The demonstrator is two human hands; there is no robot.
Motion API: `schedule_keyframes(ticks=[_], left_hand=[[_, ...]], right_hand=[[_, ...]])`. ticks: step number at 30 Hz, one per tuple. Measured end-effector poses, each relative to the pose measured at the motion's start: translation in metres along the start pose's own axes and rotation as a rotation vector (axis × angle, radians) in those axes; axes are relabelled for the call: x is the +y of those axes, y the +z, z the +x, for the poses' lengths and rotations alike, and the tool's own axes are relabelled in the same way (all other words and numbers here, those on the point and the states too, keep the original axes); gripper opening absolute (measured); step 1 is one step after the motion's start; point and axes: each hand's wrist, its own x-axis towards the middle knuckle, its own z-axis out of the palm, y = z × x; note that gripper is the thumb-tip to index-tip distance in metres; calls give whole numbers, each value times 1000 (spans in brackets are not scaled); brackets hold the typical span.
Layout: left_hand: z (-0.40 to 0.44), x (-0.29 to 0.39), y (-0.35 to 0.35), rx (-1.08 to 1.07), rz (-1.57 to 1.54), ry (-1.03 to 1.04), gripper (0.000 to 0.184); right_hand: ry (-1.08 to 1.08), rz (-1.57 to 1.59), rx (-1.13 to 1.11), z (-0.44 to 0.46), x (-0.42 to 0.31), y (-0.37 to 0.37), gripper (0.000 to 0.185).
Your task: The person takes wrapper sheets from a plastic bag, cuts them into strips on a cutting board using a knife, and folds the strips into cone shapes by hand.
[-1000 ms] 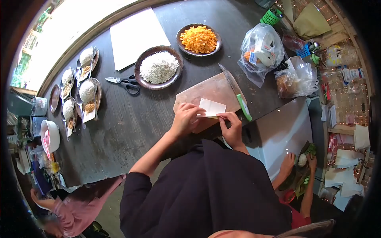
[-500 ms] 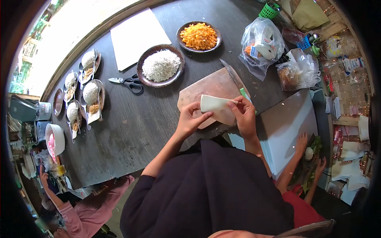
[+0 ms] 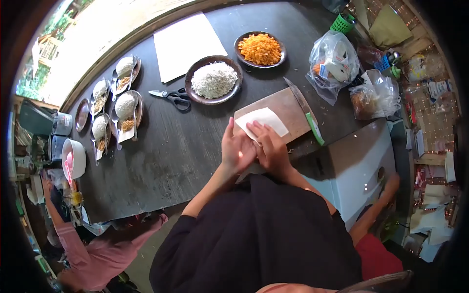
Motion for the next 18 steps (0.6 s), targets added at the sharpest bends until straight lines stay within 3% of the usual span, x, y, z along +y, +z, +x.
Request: schedule_keyframes(ticks=[2,3,4,6,7,9,10,12,13,15,16,18], left_hand=[[-3,10,12,196,46,14,74],[-3,11,14,201,24,23,59],[-4,9,13,204,23,32,59],[-6,4,9,315,401,80,54],[-8,5,-1,238,344,82,58],[-9,3,-4,216,315,95,58],[-9,1,-3,193,288,104,58],[-11,0,7,178,308,73,59],[-12,1,11,164,332,44,60],[-14,2,11,158,375,47,59],[-15,3,11,153,415,49,57],[-18,8,1,166,435,73,56]], right_hand=[[-57,70,-19,-8,-3,7,22],[-45,115,-25,-9,-6,6,19],[-49,121,-31,-11,-6,4,19],[-73,191,-107,-14,-3,-2,20],[-76,193,-112,-13,-2,-5,20],[-5,206,128,-9,0,-12,22],[-6,204,127,-5,2,-13,22],[289,195,376,3,5,-12,19],[289,196,376,0,11,-15,19],[738,823,-130,-9,33,-29,17],[735,826,-132,-11,41,-38,17],[672,460,-319,-11,54,-54,15]])
